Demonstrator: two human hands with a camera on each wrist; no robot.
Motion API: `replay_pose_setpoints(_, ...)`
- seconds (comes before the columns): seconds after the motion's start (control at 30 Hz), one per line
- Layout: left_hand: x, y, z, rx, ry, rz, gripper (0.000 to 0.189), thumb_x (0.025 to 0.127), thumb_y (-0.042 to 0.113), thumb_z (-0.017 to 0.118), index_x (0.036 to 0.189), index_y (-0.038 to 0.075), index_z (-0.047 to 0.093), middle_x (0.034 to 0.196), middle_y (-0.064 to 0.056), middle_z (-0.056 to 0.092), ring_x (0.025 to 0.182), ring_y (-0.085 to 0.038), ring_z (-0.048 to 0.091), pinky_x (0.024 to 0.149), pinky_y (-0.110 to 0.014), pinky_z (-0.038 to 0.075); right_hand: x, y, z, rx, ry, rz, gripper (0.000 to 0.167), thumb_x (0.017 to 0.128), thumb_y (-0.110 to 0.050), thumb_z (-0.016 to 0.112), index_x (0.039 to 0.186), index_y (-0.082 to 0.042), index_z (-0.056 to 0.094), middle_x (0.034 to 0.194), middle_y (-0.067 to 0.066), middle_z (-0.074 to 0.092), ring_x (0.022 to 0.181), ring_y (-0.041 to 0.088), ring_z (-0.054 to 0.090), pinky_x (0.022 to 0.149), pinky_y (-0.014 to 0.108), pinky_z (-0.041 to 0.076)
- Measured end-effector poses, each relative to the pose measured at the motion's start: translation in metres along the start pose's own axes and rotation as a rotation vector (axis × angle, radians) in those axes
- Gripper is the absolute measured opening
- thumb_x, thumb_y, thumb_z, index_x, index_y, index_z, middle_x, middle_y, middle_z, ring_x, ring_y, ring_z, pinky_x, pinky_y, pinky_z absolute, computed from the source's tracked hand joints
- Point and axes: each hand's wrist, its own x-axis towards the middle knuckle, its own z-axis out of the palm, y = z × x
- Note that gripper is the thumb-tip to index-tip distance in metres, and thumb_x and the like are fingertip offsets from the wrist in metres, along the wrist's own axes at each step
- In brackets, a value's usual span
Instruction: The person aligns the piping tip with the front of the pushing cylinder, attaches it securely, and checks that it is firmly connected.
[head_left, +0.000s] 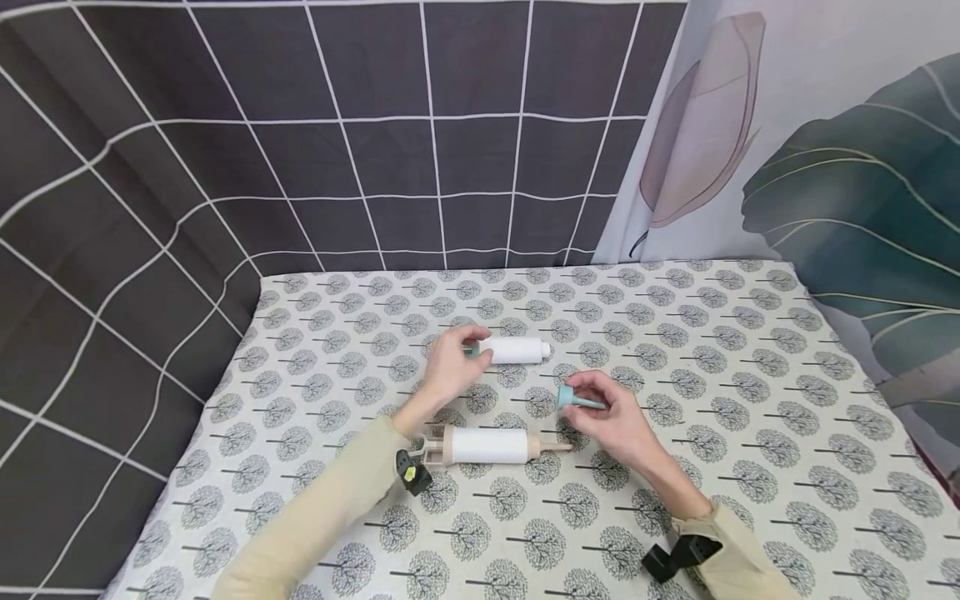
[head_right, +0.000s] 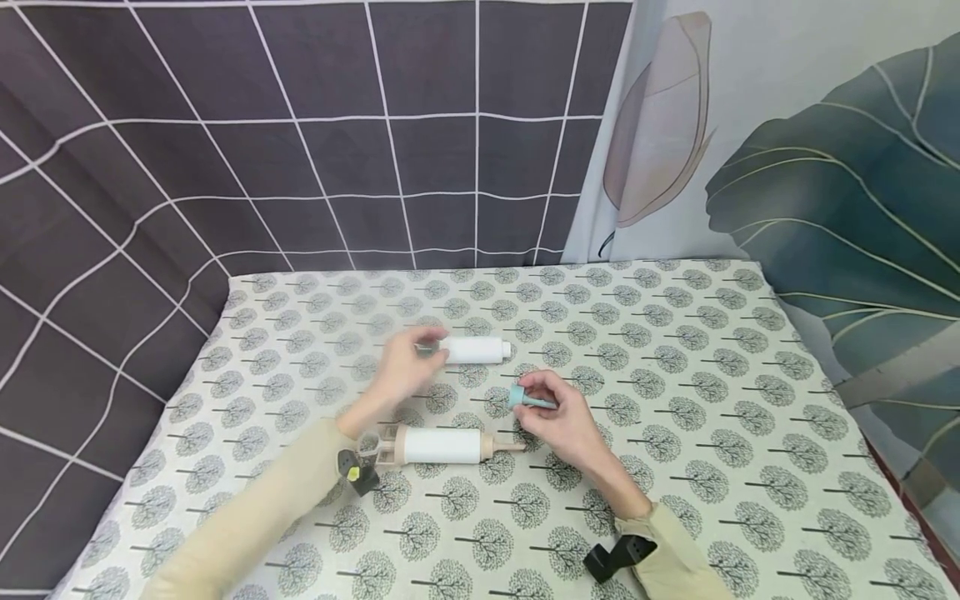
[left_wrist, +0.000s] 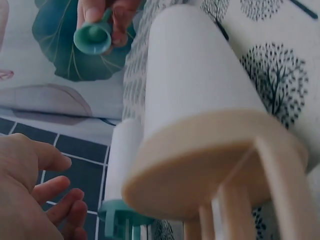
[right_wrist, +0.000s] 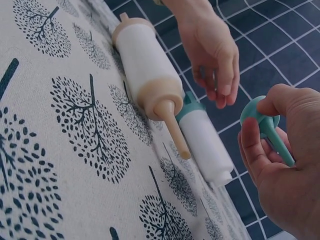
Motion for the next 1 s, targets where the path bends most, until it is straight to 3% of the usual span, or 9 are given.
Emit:
replay_pose_setpoints(0.27, 0.012, -0.01, -0.004, 0.144, 0.0, 0.046, 0.041, 0.081, 0.008, 0.078, 0.121, 0.006, 0.068, 0.124, -0.012, 0.067, 0.117, -0.032, 0.056, 0.106, -0.052, 0.034, 0.0, 0.0, 0.0, -0.032, 0.017, 0.038, 0.037, 0.083, 0.009, 0.069, 0.118, 0.01, 0.056, 0.108, 0.022, 0.062, 0.096, 0.019, 0.064, 0.087, 0.028, 0.055)
replay_pose_setpoints(0.53, 0.02, -0.015, -0.005, 0.181, -0.094, 0.032, 0.049, 0.08, 0.012, 0.08, 0.127, 0.007, 0.066, 0.134, -0.012, 0.062, 0.125, -0.034, 0.052, 0.11, -0.054, 0.029, 0.0, 0.0, -0.001, -0.029, 0.012, 0.035, 0.036, 0.084, 0.009, 0.069, 0.117, 0.01, 0.055, 0.105, 0.022, 0.062, 0.094, 0.018, 0.064, 0.086, 0.028, 0.055)
replay_pose_setpoints(0.77, 0.025, -0.018, -0.002, 0.186, -0.139, -0.036, 0.052, 0.079, 0.014, 0.083, 0.127, 0.011, 0.066, 0.129, -0.01, 0.064, 0.116, -0.031, 0.056, 0.106, -0.051, 0.034, -0.001, -0.001, -0.001, -0.016, 0.009, 0.052, 0.036, 0.084, 0.011, 0.067, 0.118, 0.01, 0.054, 0.105, 0.022, 0.062, 0.096, 0.029, 0.065, 0.087, 0.028, 0.055)
replay_pose_setpoints(1.0, 0.027, -0.02, -0.001, 0.203, -0.166, -0.045, 0.054, 0.077, 0.015, 0.084, 0.128, 0.013, 0.066, 0.131, -0.011, 0.063, 0.115, -0.031, 0.056, 0.103, -0.05, 0.036, -0.002, -0.001, 0.0, -0.006, 0.012, 0.071, 0.036, 0.085, 0.011, 0.066, 0.118, 0.009, 0.054, 0.104, 0.022, 0.062, 0.098, 0.041, 0.063, 0.088, 0.029, 0.054)
